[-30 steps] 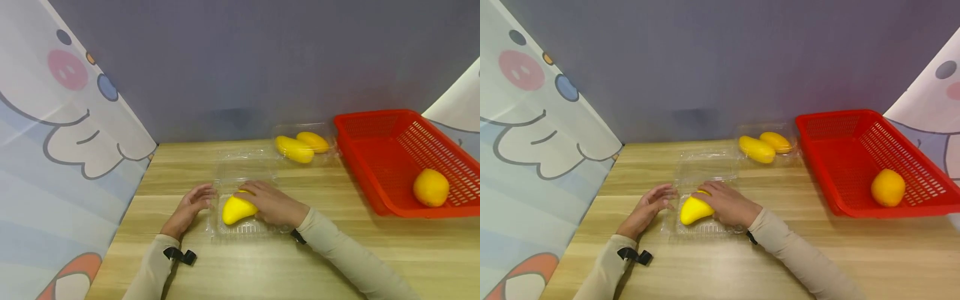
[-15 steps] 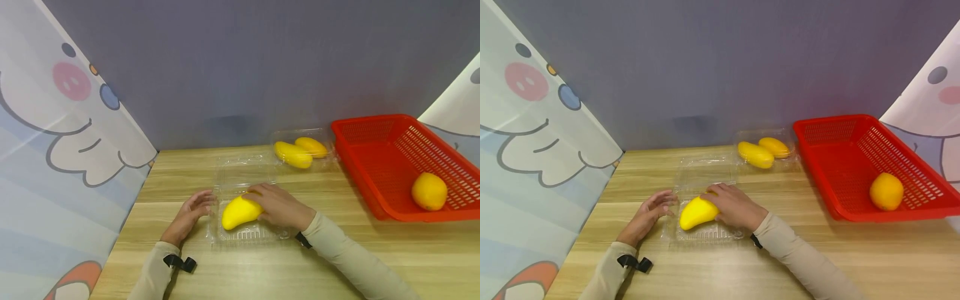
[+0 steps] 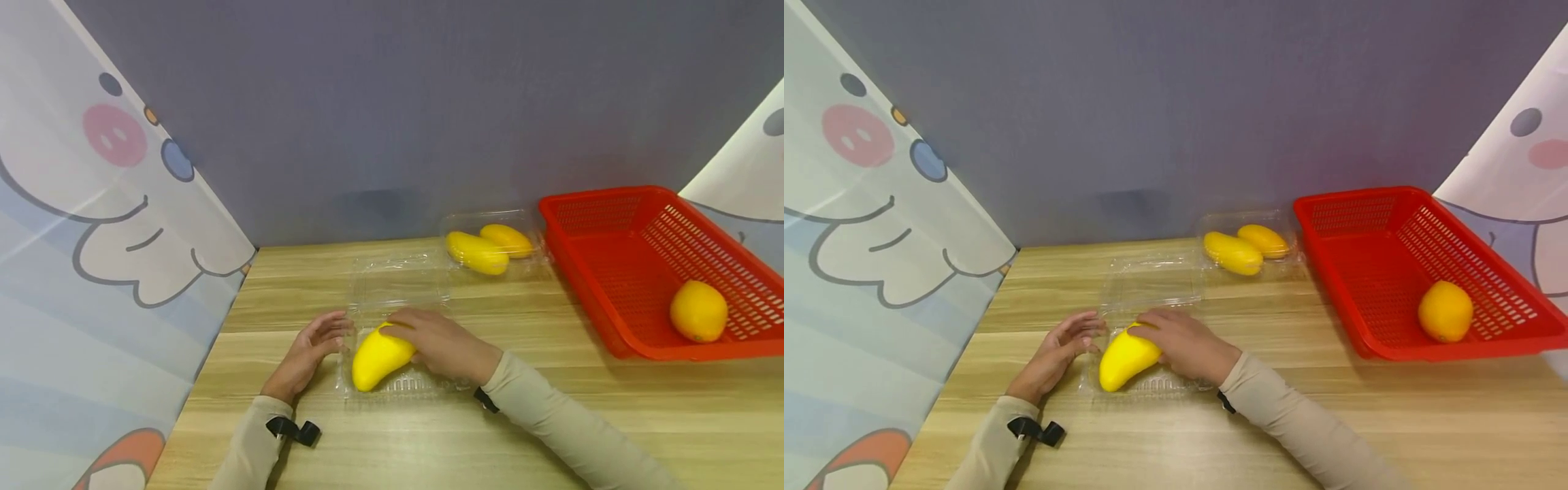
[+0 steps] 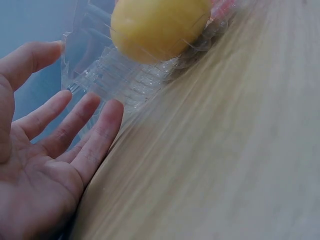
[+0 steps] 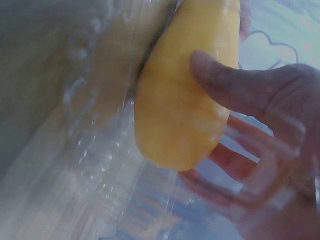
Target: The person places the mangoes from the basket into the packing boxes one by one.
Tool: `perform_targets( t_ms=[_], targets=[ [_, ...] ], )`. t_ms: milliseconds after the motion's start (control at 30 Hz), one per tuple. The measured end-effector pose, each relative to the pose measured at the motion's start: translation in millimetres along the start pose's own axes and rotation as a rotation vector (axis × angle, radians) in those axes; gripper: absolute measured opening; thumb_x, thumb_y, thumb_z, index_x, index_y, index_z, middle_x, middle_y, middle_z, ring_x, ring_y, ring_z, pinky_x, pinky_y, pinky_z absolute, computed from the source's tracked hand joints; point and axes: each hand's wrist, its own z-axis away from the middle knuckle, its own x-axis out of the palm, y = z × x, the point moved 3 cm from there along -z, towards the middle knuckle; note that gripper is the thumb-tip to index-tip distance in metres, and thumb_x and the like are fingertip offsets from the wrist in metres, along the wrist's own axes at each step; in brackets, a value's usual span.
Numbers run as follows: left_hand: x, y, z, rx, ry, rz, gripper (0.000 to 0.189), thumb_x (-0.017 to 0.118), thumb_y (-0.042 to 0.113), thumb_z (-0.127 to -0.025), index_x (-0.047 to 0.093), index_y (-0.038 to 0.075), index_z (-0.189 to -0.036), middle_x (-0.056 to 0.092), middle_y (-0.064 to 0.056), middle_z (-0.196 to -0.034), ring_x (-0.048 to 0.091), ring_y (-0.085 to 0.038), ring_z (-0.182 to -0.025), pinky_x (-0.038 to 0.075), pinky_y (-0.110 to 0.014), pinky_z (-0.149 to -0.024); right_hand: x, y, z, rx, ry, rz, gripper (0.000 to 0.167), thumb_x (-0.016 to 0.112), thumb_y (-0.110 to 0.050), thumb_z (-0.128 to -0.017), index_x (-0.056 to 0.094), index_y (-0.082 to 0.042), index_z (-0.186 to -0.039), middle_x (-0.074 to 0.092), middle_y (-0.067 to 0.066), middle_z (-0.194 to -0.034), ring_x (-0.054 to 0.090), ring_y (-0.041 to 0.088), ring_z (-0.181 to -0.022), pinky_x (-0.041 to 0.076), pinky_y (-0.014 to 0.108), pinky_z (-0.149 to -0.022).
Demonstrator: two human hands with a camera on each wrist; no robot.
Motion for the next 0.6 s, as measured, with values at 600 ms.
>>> perform_targets(
  t_ms=[600],
  targets=[
    [-1.3,-1.9,0.6,-0.019,0.0,-0.011,0.058,0.059,0.007,-0.098,0.034,0.0,-0.15,0.055,-0.011,-0.14,0.057,-0.013,-0.122,0.056,-0.03,-0.092,5.1,-5.4,-2.5,0.008,-0.027,-0.03,0.071,0.071,0.002,-0.086,0.043,-0.016,-0.149,0.046,0.006,-0.154,0.036,0.029,-0.148,0.032,0.049,-0.12]
  ],
)
